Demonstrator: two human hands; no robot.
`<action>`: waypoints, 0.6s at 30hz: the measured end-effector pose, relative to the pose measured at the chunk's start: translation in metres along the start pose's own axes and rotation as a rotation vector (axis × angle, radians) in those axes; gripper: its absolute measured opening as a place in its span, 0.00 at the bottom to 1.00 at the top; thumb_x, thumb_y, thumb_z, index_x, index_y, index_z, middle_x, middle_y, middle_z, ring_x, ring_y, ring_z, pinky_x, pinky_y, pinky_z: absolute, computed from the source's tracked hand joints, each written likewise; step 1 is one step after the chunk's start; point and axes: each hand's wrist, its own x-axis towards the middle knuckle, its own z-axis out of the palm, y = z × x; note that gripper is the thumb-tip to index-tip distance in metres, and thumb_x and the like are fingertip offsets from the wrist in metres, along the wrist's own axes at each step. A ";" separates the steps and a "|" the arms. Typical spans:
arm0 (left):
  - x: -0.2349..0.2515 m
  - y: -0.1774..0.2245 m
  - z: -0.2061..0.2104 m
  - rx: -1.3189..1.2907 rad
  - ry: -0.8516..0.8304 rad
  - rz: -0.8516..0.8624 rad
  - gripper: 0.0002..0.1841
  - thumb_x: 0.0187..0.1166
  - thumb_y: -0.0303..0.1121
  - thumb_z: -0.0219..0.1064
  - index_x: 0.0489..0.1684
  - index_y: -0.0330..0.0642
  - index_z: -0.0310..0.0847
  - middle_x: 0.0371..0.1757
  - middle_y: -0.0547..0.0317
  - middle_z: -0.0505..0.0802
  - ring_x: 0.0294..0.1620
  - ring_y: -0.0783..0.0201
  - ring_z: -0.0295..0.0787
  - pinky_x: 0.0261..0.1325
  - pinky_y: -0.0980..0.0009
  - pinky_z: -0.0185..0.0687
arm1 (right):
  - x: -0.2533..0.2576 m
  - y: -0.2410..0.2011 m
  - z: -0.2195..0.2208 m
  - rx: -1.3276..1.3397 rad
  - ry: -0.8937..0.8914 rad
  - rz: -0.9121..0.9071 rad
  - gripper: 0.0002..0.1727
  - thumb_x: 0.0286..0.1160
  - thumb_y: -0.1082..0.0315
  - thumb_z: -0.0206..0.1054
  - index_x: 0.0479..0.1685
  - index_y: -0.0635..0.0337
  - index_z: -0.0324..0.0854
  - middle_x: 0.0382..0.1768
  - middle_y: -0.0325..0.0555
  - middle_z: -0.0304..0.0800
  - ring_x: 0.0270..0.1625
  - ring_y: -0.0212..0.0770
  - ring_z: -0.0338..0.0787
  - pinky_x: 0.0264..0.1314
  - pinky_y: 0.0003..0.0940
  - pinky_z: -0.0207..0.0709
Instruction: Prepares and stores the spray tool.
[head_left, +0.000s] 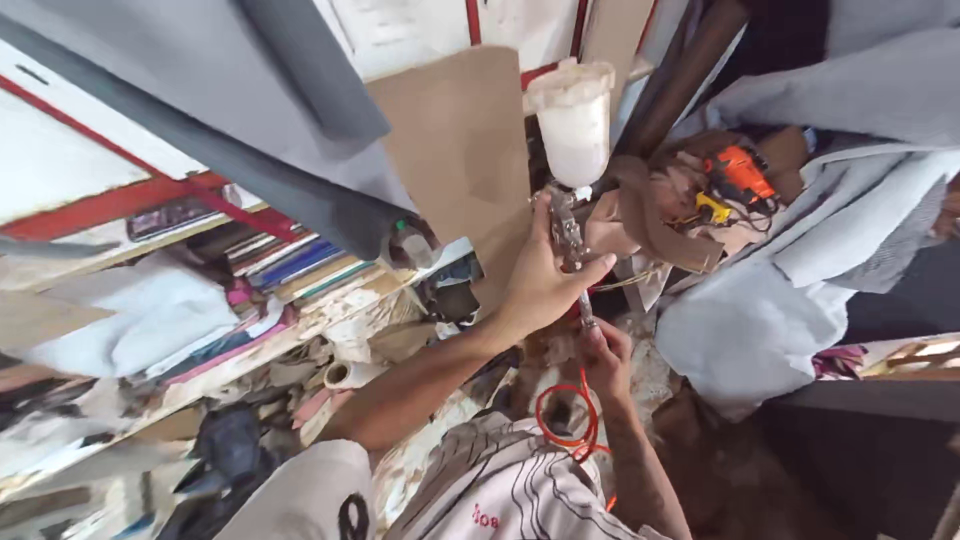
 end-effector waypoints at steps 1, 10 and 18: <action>0.010 0.006 0.005 0.042 0.033 0.057 0.60 0.65 0.48 0.84 0.97 0.53 0.38 0.69 0.59 0.86 0.66 0.64 0.88 0.62 0.65 0.92 | 0.014 -0.004 0.005 0.032 0.004 -0.034 0.22 0.89 0.53 0.61 0.52 0.65 0.89 0.16 0.34 0.74 0.14 0.26 0.67 0.15 0.25 0.66; 0.051 0.084 0.040 0.222 0.151 0.382 0.54 0.71 0.50 0.80 0.96 0.54 0.42 0.69 0.66 0.89 0.59 0.71 0.91 0.60 0.69 0.94 | 0.091 -0.042 0.013 0.135 -0.049 -0.415 0.21 0.90 0.52 0.61 0.52 0.63 0.88 0.13 0.31 0.67 0.13 0.26 0.65 0.15 0.24 0.65; 0.046 0.100 0.081 0.442 0.028 0.275 0.57 0.71 0.65 0.73 0.98 0.65 0.33 0.68 0.54 0.89 0.51 0.69 0.95 0.54 0.67 0.96 | 0.093 -0.068 -0.043 0.278 -0.130 -0.380 0.19 0.89 0.52 0.62 0.47 0.60 0.89 0.14 0.30 0.67 0.13 0.25 0.65 0.15 0.23 0.63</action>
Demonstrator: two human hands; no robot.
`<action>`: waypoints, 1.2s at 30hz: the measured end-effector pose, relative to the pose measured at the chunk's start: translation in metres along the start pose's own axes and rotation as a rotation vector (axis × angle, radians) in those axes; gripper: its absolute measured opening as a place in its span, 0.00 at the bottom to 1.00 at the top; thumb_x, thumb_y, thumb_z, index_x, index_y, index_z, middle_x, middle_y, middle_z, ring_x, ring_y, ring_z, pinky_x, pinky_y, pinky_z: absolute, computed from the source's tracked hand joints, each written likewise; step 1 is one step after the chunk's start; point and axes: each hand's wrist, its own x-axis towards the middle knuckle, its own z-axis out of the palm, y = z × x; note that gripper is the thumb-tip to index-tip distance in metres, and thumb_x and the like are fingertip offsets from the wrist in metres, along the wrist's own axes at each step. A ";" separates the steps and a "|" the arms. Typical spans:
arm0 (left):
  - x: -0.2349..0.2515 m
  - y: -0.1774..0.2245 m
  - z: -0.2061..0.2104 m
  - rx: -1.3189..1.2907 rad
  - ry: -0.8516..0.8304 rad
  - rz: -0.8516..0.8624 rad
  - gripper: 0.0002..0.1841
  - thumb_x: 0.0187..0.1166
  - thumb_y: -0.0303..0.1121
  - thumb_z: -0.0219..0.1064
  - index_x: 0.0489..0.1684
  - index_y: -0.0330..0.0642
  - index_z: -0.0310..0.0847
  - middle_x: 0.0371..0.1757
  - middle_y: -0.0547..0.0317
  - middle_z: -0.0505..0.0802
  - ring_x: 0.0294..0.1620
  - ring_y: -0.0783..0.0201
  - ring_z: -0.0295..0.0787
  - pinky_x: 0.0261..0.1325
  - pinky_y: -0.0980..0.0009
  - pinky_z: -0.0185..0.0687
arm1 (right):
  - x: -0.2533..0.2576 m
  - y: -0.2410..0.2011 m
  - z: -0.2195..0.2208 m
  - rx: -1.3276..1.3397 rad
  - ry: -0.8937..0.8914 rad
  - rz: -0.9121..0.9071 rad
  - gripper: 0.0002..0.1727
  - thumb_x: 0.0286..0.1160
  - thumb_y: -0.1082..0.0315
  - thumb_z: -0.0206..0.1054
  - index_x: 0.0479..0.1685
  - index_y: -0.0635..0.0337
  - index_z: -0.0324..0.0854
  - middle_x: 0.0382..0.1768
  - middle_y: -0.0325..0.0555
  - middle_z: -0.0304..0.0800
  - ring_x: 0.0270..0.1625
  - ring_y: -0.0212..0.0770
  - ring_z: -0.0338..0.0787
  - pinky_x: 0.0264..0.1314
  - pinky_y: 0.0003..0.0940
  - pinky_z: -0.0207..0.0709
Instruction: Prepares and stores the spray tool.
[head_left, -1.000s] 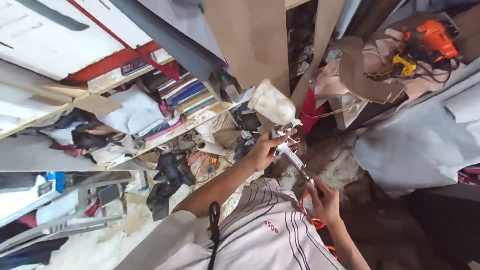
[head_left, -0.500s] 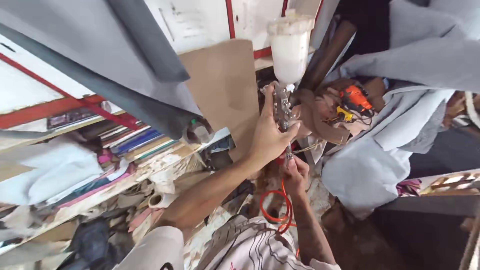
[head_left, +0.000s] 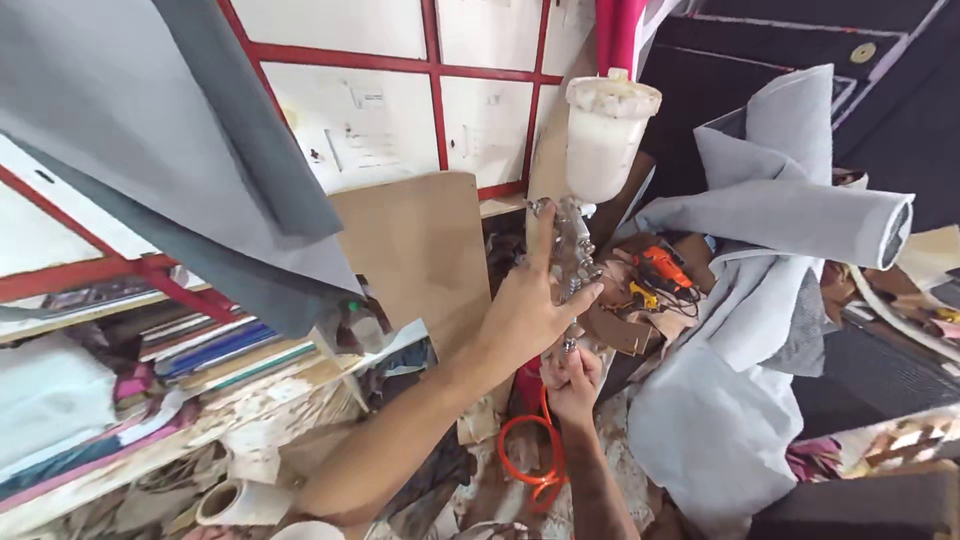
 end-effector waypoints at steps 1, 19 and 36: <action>-0.001 0.002 0.004 0.027 0.002 -0.007 0.57 0.71 0.67 0.71 0.98 0.67 0.33 0.68 0.54 0.89 0.49 0.69 0.96 0.53 0.66 0.97 | 0.000 -0.003 -0.005 0.018 0.001 0.020 0.19 0.88 0.52 0.62 0.48 0.59 0.89 0.14 0.29 0.66 0.13 0.25 0.64 0.15 0.23 0.63; 0.089 -0.033 -0.012 -0.447 -0.049 -0.119 0.32 0.73 0.39 0.79 0.76 0.47 0.70 0.62 0.57 0.91 0.60 0.58 0.92 0.62 0.58 0.93 | -0.058 -0.011 -0.070 -0.196 0.016 0.184 0.17 0.88 0.58 0.64 0.48 0.65 0.90 0.23 0.38 0.85 0.20 0.24 0.76 0.23 0.22 0.73; 0.182 -0.243 -0.082 -0.548 -0.296 0.243 0.60 0.56 0.45 0.89 0.86 0.21 0.52 0.79 0.38 0.77 0.76 0.52 0.79 0.80 0.57 0.79 | 0.006 0.087 -0.117 -0.130 -0.099 0.519 0.17 0.82 0.46 0.68 0.48 0.48 0.93 0.21 0.29 0.82 0.18 0.22 0.72 0.20 0.20 0.69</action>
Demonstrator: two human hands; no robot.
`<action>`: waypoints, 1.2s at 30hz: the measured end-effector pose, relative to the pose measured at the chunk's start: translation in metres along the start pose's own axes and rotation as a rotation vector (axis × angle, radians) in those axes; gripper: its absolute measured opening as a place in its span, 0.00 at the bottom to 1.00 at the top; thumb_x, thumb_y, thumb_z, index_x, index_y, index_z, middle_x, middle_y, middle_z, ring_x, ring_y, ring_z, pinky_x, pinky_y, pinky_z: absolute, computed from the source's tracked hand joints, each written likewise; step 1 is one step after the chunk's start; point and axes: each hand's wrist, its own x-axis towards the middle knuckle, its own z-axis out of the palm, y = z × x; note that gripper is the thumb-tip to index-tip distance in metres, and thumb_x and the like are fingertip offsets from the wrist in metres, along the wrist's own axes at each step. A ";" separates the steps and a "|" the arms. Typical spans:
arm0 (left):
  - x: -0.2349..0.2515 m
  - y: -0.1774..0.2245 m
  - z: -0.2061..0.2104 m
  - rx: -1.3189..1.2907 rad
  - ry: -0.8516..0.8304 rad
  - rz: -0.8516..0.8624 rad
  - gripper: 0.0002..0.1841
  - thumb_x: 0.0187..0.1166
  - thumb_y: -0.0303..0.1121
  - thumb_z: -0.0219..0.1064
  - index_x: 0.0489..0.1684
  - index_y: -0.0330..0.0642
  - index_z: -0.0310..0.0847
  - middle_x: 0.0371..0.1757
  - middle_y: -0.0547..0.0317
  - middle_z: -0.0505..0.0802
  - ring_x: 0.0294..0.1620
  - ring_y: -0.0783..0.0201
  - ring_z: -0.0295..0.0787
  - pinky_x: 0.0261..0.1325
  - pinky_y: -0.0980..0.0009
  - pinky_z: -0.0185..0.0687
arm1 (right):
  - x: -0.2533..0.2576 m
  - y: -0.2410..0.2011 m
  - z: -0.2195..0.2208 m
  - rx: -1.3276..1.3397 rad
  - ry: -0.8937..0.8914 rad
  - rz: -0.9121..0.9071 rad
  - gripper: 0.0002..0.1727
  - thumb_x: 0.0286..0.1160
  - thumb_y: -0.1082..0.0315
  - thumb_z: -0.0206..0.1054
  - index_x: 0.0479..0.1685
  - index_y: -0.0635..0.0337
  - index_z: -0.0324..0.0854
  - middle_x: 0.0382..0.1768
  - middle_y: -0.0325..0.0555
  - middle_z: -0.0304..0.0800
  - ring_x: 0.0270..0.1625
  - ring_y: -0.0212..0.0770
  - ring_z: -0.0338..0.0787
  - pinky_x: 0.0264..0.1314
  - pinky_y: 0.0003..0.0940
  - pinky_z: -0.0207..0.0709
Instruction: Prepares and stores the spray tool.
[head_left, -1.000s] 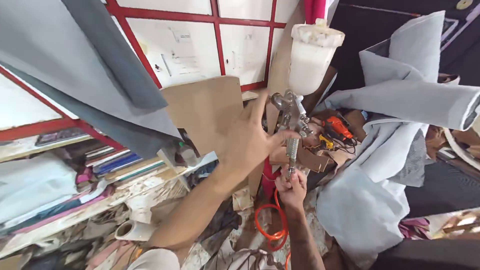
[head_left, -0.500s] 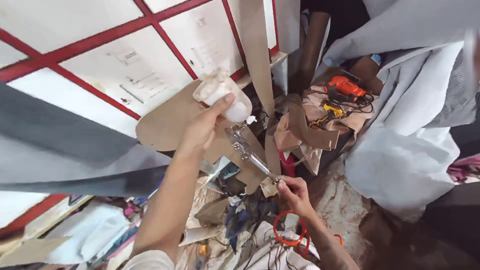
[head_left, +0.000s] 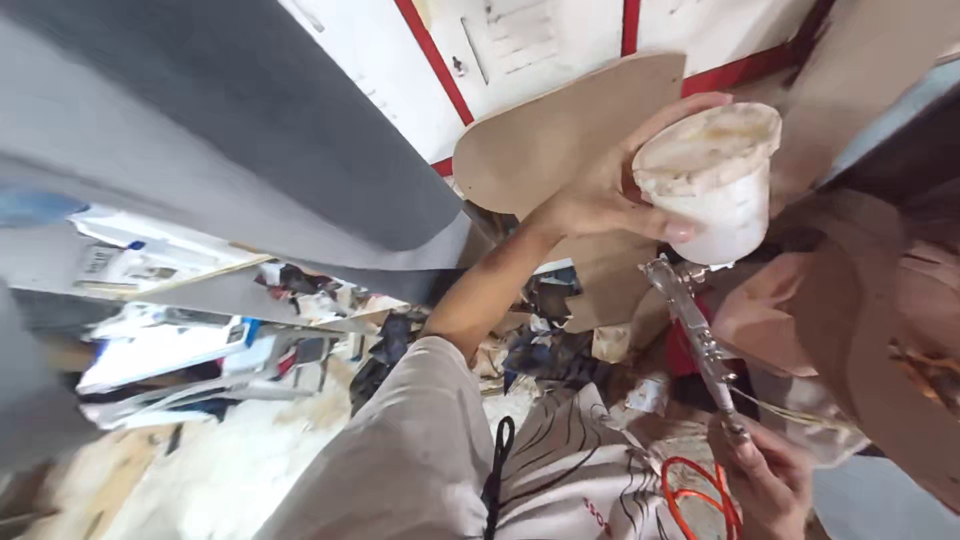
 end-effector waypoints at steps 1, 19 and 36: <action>-0.008 -0.005 -0.013 0.041 0.012 -0.013 0.60 0.56 0.47 0.89 0.85 0.20 0.52 0.78 0.37 0.78 0.76 0.52 0.80 0.80 0.56 0.79 | 0.008 0.007 0.000 0.016 -0.022 0.029 0.17 0.82 0.45 0.68 0.47 0.47 0.92 0.21 0.28 0.82 0.19 0.22 0.73 0.21 0.19 0.70; -0.206 0.001 -0.009 0.112 1.011 -0.493 0.46 0.59 0.34 0.87 0.83 0.35 0.67 0.69 0.42 0.87 0.61 0.55 0.91 0.58 0.58 0.94 | 0.062 0.056 0.026 0.021 -0.381 0.499 0.13 0.82 0.45 0.66 0.42 0.33 0.95 0.24 0.21 0.90 0.20 0.19 0.80 0.23 0.18 0.75; -0.477 0.164 0.062 0.230 1.626 -0.655 0.46 0.58 0.47 0.88 0.80 0.41 0.70 0.61 0.49 0.93 0.53 0.54 0.95 0.46 0.55 0.98 | -0.041 0.113 0.182 0.209 -0.778 0.808 0.18 0.80 0.50 0.69 0.46 0.56 0.93 0.11 0.31 0.73 0.11 0.23 0.68 0.14 0.22 0.68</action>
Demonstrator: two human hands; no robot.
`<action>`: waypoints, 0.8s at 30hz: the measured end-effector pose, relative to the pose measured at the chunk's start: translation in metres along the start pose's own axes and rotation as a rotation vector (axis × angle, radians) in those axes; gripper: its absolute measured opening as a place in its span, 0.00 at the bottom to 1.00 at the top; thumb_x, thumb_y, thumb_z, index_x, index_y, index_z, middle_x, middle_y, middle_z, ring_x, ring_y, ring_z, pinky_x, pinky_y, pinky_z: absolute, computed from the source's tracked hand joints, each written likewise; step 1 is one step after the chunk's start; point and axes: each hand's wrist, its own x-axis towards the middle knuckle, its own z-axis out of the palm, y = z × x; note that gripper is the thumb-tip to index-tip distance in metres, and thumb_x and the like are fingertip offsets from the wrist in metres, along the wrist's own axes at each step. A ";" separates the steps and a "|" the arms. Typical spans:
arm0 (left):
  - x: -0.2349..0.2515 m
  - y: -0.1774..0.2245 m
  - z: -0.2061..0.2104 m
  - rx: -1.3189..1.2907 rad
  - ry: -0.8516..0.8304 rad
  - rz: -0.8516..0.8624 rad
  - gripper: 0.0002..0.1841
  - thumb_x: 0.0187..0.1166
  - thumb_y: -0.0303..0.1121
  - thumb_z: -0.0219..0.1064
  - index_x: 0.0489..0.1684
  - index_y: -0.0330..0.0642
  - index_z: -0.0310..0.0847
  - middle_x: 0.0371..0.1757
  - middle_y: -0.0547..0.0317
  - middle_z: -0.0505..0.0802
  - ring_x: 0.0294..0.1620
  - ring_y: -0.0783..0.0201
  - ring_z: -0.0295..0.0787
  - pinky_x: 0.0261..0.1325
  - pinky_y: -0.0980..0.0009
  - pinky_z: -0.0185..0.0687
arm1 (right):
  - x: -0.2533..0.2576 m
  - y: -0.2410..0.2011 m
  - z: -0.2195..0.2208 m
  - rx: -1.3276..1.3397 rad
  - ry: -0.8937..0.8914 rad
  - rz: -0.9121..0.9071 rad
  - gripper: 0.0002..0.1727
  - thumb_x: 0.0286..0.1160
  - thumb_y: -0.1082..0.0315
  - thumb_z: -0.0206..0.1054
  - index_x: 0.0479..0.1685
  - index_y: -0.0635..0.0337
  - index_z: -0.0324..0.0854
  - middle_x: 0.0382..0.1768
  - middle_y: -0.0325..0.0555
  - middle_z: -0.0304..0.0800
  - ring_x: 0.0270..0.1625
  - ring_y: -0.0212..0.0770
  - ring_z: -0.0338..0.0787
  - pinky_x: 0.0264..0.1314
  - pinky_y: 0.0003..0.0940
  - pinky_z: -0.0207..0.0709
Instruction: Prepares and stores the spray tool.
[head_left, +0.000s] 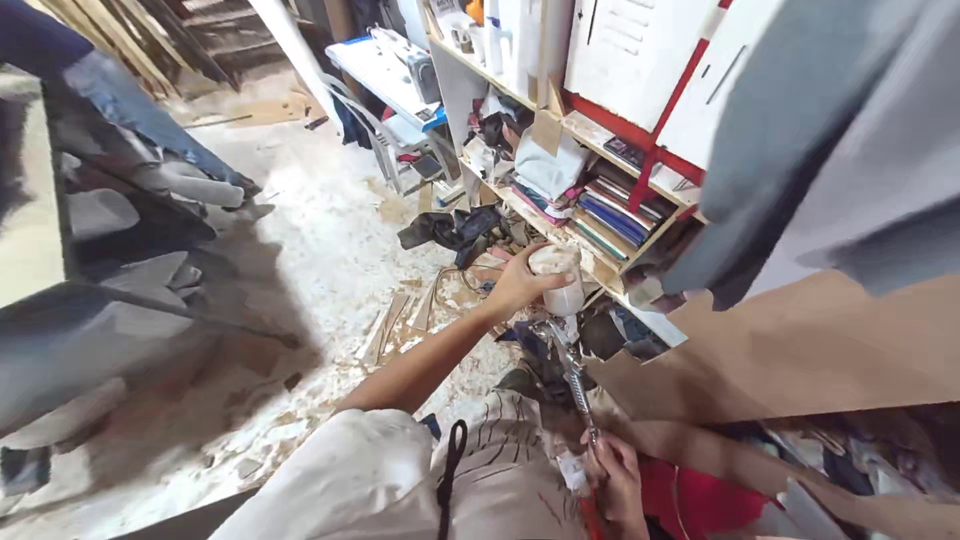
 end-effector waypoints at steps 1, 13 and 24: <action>0.013 0.001 -0.009 -0.003 -0.005 0.002 0.47 0.58 0.47 0.88 0.80 0.41 0.70 0.60 0.50 0.93 0.53 0.55 0.96 0.47 0.55 0.98 | 0.012 -0.001 0.009 0.012 0.010 0.019 0.18 0.80 0.50 0.69 0.48 0.56 0.93 0.11 0.30 0.73 0.11 0.23 0.68 0.14 0.22 0.68; 0.198 -0.054 -0.129 -0.027 -0.011 -0.229 0.45 0.62 0.48 0.86 0.82 0.50 0.68 0.59 0.48 0.93 0.46 0.49 0.97 0.41 0.52 0.98 | 0.197 0.035 0.075 -0.016 0.165 0.165 0.19 0.77 0.48 0.72 0.41 0.56 0.92 0.18 0.35 0.83 0.15 0.25 0.75 0.16 0.23 0.72; 0.374 -0.129 -0.147 0.339 -0.409 0.086 0.50 0.54 0.43 0.90 0.84 0.50 0.67 0.74 0.56 0.85 0.70 0.63 0.87 0.70 0.59 0.88 | 0.202 0.067 0.047 -0.652 0.539 0.454 0.18 0.78 0.56 0.72 0.60 0.56 0.90 0.35 0.40 0.94 0.31 0.32 0.88 0.38 0.36 0.86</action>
